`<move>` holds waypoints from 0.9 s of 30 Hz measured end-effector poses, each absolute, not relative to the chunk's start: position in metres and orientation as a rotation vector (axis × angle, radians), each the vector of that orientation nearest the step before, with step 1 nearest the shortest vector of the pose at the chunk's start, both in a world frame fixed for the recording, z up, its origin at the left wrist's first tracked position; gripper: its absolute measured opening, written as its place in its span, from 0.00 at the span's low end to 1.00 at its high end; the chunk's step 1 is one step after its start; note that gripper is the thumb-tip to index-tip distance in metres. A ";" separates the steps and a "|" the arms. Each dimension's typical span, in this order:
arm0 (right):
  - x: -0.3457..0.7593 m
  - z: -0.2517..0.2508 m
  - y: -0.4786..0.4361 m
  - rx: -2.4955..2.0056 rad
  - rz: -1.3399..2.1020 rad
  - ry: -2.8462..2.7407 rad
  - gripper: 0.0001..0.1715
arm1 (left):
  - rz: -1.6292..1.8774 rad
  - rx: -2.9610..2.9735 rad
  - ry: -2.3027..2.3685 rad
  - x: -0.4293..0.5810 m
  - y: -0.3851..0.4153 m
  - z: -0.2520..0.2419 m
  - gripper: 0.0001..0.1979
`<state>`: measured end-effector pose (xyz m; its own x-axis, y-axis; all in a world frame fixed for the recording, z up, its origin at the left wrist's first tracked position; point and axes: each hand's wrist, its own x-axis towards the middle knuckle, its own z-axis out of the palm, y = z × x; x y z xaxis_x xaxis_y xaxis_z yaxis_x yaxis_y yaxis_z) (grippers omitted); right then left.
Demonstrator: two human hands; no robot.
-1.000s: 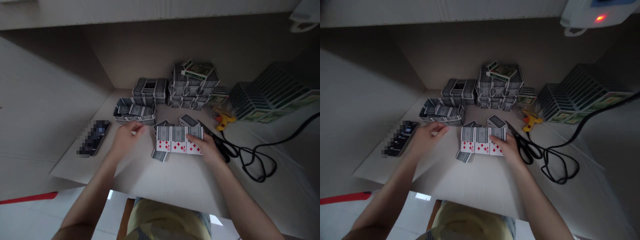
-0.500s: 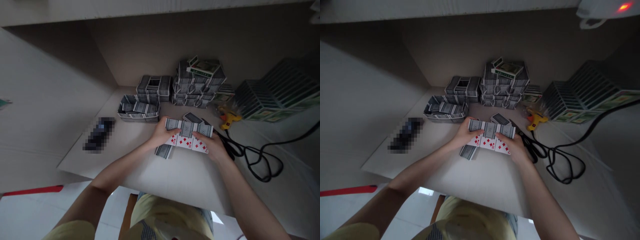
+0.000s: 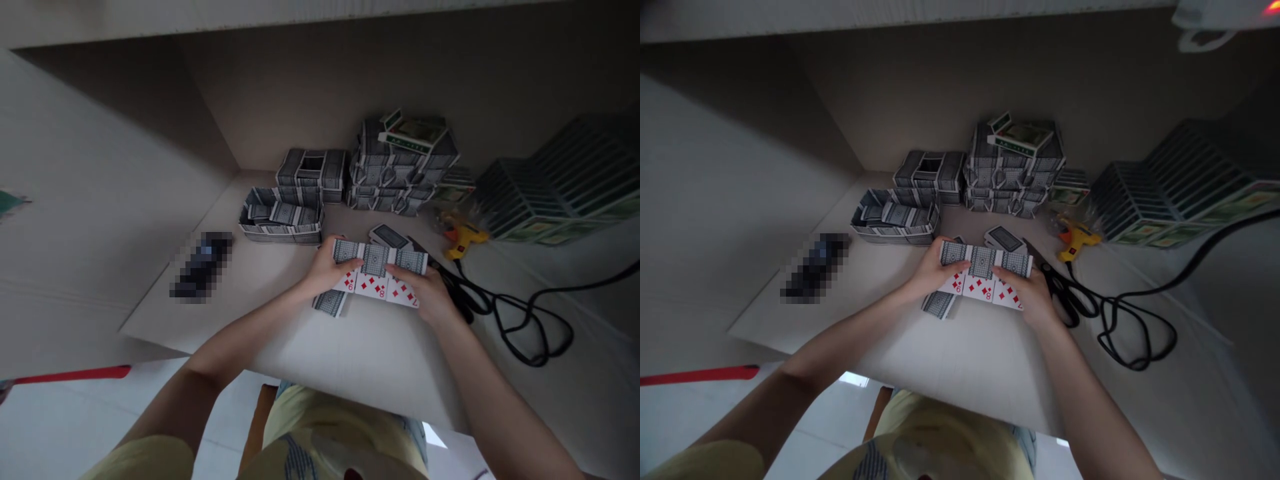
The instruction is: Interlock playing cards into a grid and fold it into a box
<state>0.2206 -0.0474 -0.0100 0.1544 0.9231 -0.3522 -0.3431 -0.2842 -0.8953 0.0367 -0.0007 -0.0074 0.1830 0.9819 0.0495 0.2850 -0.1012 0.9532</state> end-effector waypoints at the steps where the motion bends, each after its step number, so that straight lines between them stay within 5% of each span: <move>1: 0.221 -0.011 -0.047 -1.294 1.404 -0.641 0.25 | 0.944 1.609 1.261 0.035 0.000 -0.007 0.22; 6: 0.223 -0.011 -0.048 -1.346 1.403 -0.668 0.25 | 0.543 1.983 1.313 0.002 -0.004 0.023 0.21; 10: 0.221 -0.008 -0.049 -1.295 1.415 -0.730 0.24 | 0.264 2.107 1.825 -0.057 -0.017 0.057 0.21; 15: 0.221 -0.013 -0.047 -1.336 1.389 -0.795 0.22 | 0.168 1.891 2.610 -0.142 -0.024 0.051 0.43; 18: 0.221 -0.016 -0.045 -1.356 1.366 -0.817 0.23 | -0.047 1.607 2.690 -0.169 -0.028 0.032 0.51; 27: 0.221 -0.019 -0.045 -1.369 1.320 -0.849 0.23 | 0.302 1.656 2.617 -0.175 -0.047 0.032 0.38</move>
<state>0.2214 -0.0446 -0.0187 0.1541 0.9519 -0.2650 -0.1529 -0.2420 -0.9582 -0.1746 -0.0467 0.0317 -0.4335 0.8978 0.0780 0.8920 0.4152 0.1789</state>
